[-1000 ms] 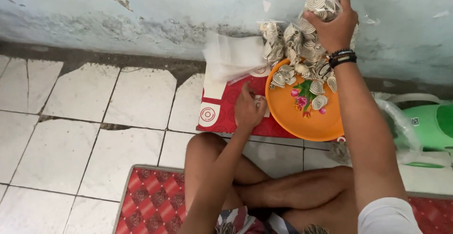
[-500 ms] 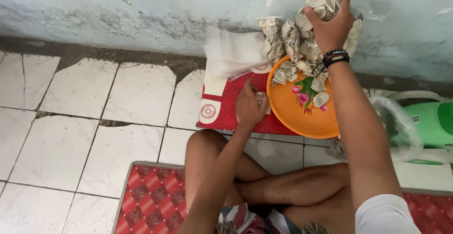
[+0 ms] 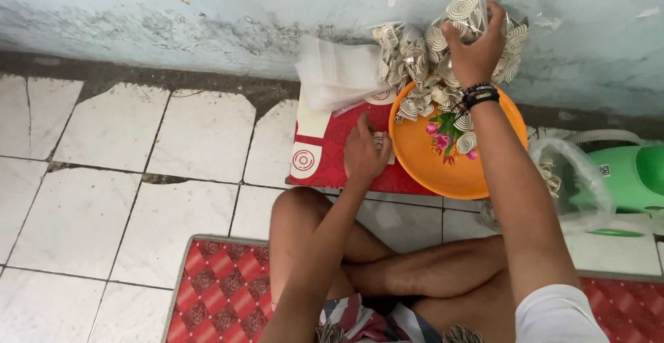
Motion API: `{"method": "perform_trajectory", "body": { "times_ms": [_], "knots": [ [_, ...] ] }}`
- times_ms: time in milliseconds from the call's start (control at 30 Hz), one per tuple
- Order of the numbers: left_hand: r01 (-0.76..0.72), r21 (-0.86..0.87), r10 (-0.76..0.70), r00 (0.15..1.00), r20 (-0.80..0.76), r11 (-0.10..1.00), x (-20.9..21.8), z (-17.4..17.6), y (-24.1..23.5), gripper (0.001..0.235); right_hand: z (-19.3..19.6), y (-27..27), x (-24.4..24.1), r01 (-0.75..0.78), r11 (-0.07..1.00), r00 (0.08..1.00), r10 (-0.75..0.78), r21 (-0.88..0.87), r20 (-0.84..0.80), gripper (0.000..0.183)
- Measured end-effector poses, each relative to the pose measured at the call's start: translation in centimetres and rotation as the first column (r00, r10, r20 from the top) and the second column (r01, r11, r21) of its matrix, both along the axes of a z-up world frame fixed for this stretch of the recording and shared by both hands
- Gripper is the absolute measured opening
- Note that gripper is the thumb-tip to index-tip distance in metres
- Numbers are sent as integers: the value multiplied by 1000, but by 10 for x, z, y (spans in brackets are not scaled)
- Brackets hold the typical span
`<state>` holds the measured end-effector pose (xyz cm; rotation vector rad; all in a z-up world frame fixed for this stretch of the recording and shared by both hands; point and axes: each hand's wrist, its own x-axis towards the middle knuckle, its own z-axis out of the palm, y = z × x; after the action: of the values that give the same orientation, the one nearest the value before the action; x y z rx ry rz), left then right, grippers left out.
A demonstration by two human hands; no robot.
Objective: Packing small decorative snacks from an orange plate into clear plastic bags while sitting on the floor.
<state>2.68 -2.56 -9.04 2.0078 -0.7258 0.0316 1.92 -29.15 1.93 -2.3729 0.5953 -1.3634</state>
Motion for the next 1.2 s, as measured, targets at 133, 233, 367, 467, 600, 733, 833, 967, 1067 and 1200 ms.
{"method": "perform_trajectory", "body": {
  "times_ms": [133, 233, 367, 467, 600, 733, 833, 967, 1067, 1200],
  "knots": [
    [-1, -20, 2, 999, 37, 1000, 0, -2, -1, 63, -3, 3, -1, -4, 999, 1000, 5, 52, -23, 63],
    [-5, 12, 5, 1000, 16, 1000, 0, -1, -2, 62, -3, 5, -4, -53, 997, 999, 53, 48, 11, 65],
    [-5, 2, 5, 1000, 12, 1000, 0, -1, -2, 61, -15, 1, -11, -46, 998, 999, 45, 40, 30, 86],
    [-9, -2, 9, 1000, 29, 1000, 0, -2, -2, 60, -23, -1, -17, -29, 989, 999, 22, 145, 45, 97],
    [-2, -8, 3, 1000, 5, 1000, 0, -1, -1, 58, -29, 20, -36, -97, 970, 974, 46, 224, 221, 104],
    [3, 106, -6, 1000, 27, 994, -1, -7, -2, 56, -27, 63, -48, -113, 943, 955, 15, 314, 297, 84],
    [-21, 115, 7, 992, 124, 993, 0, -13, -4, 52, -26, 100, -38, -171, 946, 974, 120, 274, 195, 63],
    [-6, 173, -27, 982, 189, 985, 4, -24, -10, 37, -37, 136, 1, -422, 900, 896, 432, 106, -106, 30],
    [14, 276, -80, 970, 231, 961, 5, -32, -13, 33, -53, 155, 36, -450, 893, 847, 426, -2, -318, 39],
    [151, 544, -158, 987, -34, 825, 9, -40, -17, 56, -18, 196, 71, -292, 956, 652, 181, -24, -736, 76]
  ]
}}
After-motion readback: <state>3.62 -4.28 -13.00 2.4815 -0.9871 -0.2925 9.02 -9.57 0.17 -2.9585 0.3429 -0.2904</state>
